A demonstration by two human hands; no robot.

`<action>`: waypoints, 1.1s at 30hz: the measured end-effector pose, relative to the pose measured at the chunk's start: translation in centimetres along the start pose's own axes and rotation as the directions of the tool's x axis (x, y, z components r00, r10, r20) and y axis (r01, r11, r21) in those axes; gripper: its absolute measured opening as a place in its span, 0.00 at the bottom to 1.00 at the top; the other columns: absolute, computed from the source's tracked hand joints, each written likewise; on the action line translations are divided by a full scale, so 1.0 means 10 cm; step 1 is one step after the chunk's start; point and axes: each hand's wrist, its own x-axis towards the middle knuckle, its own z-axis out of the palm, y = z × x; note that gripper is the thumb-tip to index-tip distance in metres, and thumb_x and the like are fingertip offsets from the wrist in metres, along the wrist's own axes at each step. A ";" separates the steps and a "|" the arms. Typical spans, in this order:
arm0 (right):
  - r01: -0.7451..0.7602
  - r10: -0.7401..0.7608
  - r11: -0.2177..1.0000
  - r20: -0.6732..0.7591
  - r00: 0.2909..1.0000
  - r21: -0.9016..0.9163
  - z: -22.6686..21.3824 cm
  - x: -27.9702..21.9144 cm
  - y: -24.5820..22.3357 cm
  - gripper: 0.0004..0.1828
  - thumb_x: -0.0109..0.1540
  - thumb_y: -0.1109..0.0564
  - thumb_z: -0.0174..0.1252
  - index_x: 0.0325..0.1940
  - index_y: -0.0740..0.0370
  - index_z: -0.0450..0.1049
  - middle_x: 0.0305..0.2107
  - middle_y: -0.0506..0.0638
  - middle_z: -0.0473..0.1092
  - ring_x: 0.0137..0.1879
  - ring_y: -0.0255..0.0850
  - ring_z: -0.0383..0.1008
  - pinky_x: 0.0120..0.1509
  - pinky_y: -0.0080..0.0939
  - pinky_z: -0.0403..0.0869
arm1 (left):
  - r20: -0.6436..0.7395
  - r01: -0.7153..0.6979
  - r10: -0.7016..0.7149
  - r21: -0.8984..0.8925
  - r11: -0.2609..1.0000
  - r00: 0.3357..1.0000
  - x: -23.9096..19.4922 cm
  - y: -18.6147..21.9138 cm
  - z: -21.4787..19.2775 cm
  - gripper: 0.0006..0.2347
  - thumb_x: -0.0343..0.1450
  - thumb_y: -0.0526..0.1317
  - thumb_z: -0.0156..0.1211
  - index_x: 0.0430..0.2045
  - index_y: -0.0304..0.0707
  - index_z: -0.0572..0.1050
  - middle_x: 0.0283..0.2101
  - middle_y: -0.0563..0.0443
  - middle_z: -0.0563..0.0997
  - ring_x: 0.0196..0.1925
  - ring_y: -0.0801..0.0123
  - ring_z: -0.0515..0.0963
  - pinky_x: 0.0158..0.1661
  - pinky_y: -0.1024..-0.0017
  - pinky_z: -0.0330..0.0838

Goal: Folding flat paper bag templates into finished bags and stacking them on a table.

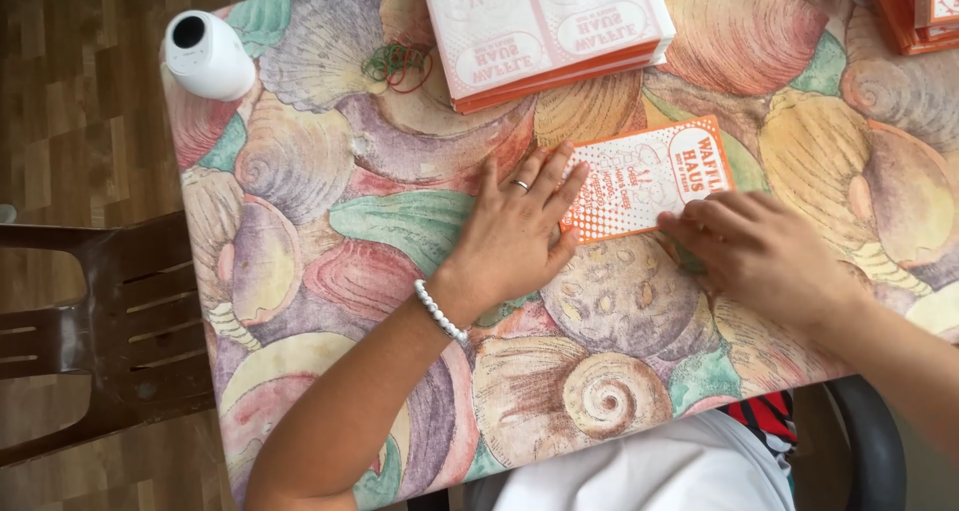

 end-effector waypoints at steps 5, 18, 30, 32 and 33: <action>0.037 -0.038 0.999 0.032 0.999 0.025 0.00 -0.08 0.02 0.24 0.60 0.53 0.61 0.61 0.57 0.76 0.46 0.47 0.71 0.50 0.44 0.73 0.54 0.43 0.76 | 0.030 -0.010 0.011 -0.030 1.000 0.999 -0.01 -0.02 -0.02 0.30 0.77 0.57 0.34 0.74 0.44 0.49 0.78 0.46 0.47 0.75 0.55 0.59 0.66 0.35 0.48; -0.090 0.099 0.984 -0.053 0.994 0.153 0.07 1.07 0.06 0.16 0.69 0.51 0.55 0.57 0.58 0.78 0.44 0.55 0.74 0.53 0.53 0.77 0.53 0.50 0.76 | -0.066 -0.036 0.034 -0.027 0.999 0.997 -0.02 -0.01 0.01 0.30 0.74 0.54 0.39 0.70 0.38 0.60 0.75 0.38 0.56 0.74 0.50 0.59 0.63 0.31 0.49; -0.501 0.439 0.686 0.249 0.863 0.528 -0.26 1.13 0.89 0.08 0.67 0.61 0.58 0.49 0.56 0.79 0.39 0.53 0.78 0.45 0.49 0.79 0.48 0.53 0.77 | -0.379 -0.067 -0.120 -0.445 0.893 0.917 -0.01 -0.10 -0.07 0.35 0.78 0.60 0.40 0.76 0.40 0.39 0.80 0.40 0.45 0.81 0.49 0.47 0.76 0.39 0.37; -0.593 0.545 0.650 0.252 0.800 0.475 -0.32 0.90 1.40 0.09 0.70 0.64 0.56 0.50 0.58 0.79 0.42 0.50 0.79 0.46 0.43 0.78 0.52 0.48 0.76 | -0.439 -0.055 -0.163 -0.443 0.895 0.884 -0.02 -0.14 -0.11 0.34 0.80 0.62 0.34 0.76 0.39 0.39 0.80 0.43 0.46 0.83 0.54 0.49 0.79 0.42 0.42; -0.593 0.684 0.519 0.118 0.720 0.616 -0.22 0.73 1.74 0.03 0.76 0.60 0.60 0.50 0.54 0.78 0.36 0.44 0.72 0.39 0.34 0.70 0.42 0.40 0.69 | -0.460 -0.043 -0.207 -0.476 0.878 0.863 -0.01 -0.16 -0.13 0.33 0.80 0.59 0.39 0.74 0.36 0.44 0.78 0.39 0.51 0.80 0.51 0.53 0.77 0.46 0.46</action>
